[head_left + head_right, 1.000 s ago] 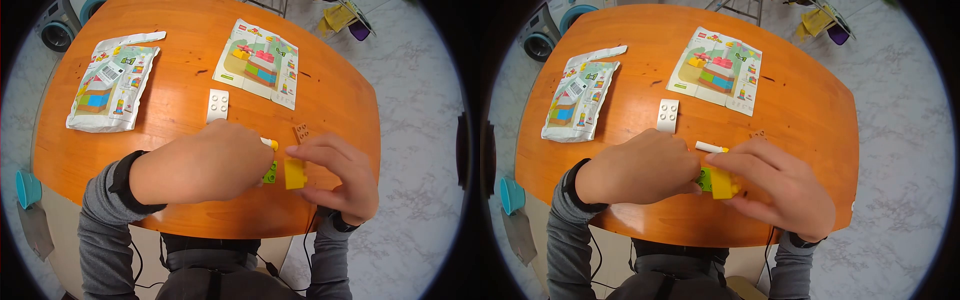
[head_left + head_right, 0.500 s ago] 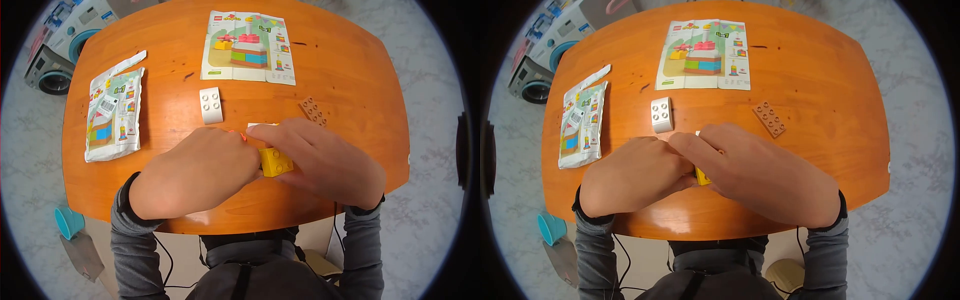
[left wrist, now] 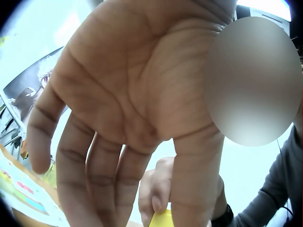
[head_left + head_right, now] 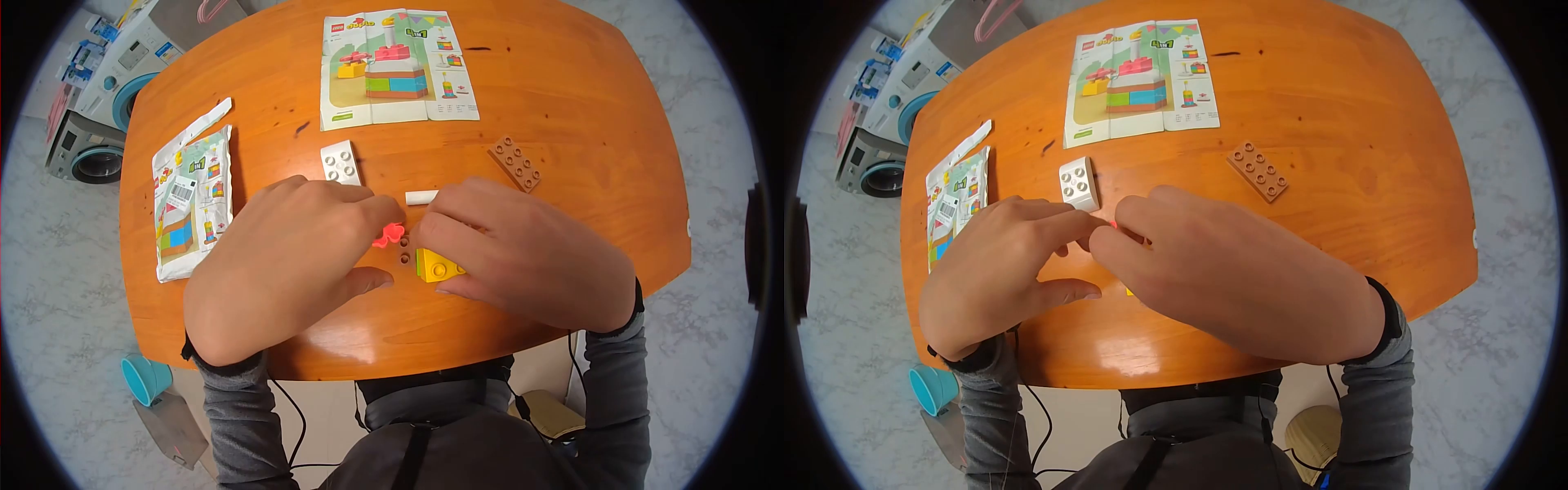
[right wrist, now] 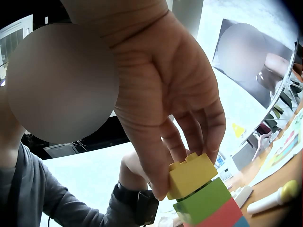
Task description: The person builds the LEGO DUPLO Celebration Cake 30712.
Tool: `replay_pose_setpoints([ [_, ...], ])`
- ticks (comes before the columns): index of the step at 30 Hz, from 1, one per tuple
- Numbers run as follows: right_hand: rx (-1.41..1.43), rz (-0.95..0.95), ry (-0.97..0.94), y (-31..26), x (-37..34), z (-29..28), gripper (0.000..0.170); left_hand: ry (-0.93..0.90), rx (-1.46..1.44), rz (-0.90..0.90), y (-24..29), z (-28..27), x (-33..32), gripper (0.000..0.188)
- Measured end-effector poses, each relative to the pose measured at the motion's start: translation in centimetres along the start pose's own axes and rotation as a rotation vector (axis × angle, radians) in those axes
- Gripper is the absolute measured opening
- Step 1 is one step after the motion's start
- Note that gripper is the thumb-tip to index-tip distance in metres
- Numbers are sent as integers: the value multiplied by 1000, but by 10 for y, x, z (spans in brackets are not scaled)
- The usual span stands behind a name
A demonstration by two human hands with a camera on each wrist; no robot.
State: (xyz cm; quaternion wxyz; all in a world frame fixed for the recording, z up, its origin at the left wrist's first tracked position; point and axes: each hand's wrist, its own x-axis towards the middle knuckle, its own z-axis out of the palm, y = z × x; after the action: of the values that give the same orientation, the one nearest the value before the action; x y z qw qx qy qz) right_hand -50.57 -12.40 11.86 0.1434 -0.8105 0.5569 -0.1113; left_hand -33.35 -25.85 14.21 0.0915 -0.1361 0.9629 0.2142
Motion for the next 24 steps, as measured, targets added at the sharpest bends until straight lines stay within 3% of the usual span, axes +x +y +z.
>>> replay_pose_setpoints([
  [6, 159, 19, 87, 5, 1, 6, 36, 102, -56, 49, -6, 4, 1, 48],
  [13, 145, 23, 136, 1, -1, 9, 37, 42, -26, 125, -1, 2, 8, 45],
  [15, 173, 78, 100, -4, 0, 4, 40, 137, -91, 112, -1, 8, 12, 42],
  [24, 372, 135, 80, 4, 3, 3, 49, 18, -238, 162, -10, 13, 23, 40],
])
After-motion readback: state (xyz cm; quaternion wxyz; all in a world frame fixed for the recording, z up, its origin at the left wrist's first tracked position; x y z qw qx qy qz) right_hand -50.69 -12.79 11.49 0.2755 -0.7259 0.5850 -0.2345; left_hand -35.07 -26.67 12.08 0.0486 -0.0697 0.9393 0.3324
